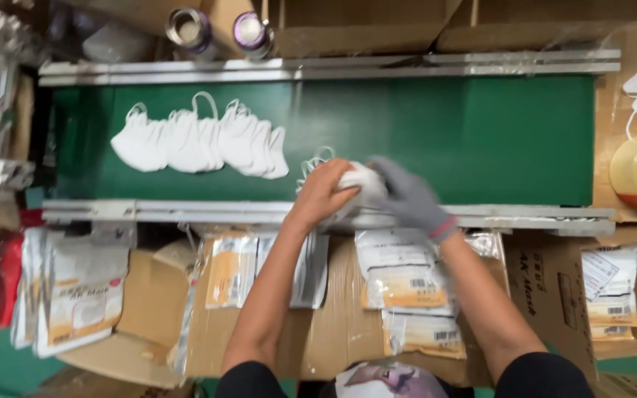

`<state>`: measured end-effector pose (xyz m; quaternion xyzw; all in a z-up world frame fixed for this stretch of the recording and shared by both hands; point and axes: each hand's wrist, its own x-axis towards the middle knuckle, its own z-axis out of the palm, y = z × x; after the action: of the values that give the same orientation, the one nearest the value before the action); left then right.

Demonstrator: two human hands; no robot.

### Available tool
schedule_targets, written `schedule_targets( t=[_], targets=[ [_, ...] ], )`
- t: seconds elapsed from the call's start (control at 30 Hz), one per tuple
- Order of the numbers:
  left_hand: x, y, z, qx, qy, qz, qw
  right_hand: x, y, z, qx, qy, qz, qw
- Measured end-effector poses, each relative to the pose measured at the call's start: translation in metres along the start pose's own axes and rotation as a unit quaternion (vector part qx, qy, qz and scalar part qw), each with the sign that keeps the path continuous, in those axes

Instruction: Picking up face masks from a conveyor belt, placing them into individual pouches, and packing those pouches into cardboard boxes.

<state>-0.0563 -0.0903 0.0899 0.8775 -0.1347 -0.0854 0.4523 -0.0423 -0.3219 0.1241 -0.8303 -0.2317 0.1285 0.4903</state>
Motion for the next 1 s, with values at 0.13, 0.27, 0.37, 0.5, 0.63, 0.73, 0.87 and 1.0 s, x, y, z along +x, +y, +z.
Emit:
schedule_targets(
  t=[0.13, 0.27, 0.37, 0.5, 0.63, 0.73, 0.87, 1.0],
  targets=[
    [-0.038, 0.017, -0.003, 0.031, 0.029, -0.008, 0.999, 0.003, 0.016, 0.043, -0.088, 0.019, -0.047, 0.995],
    [-0.137, -0.008, 0.002, -0.098, 0.254, 0.012, 0.962, -0.005, -0.037, -0.007, -0.039, 0.063, -0.045, 0.996],
    [-0.233, -0.095, 0.047, 0.111, 0.205, -0.149, 0.961, -0.050, -0.030, -0.013, 0.152, 0.056, 0.003, 0.987],
    [-0.242, -0.061, 0.028, 0.267, 0.010, -0.325, 0.907, -0.037, 0.028, 0.045, 0.224, -0.049, 0.132, 0.964],
    [-0.198, -0.141, 0.061, 0.293, -0.002, -0.332, 0.897, -0.045, -0.022, 0.065, -0.187, -0.055, 0.102, 0.976],
    [-0.183, -0.140, 0.071, 0.310, -0.053, -0.296, 0.902, -0.066, -0.038, 0.082, 0.253, 0.026, 0.176, 0.951],
    [-0.206, -0.115, 0.035, 0.194, 0.019, -0.420, 0.886, -0.074, -0.032, 0.110, 0.084, 0.006, 0.183, 0.980],
    [-0.246, -0.136, 0.057, 0.107, 0.212, -0.283, 0.929, -0.083, -0.031, 0.154, 0.298, 0.006, 0.254, 0.920]
  ],
)
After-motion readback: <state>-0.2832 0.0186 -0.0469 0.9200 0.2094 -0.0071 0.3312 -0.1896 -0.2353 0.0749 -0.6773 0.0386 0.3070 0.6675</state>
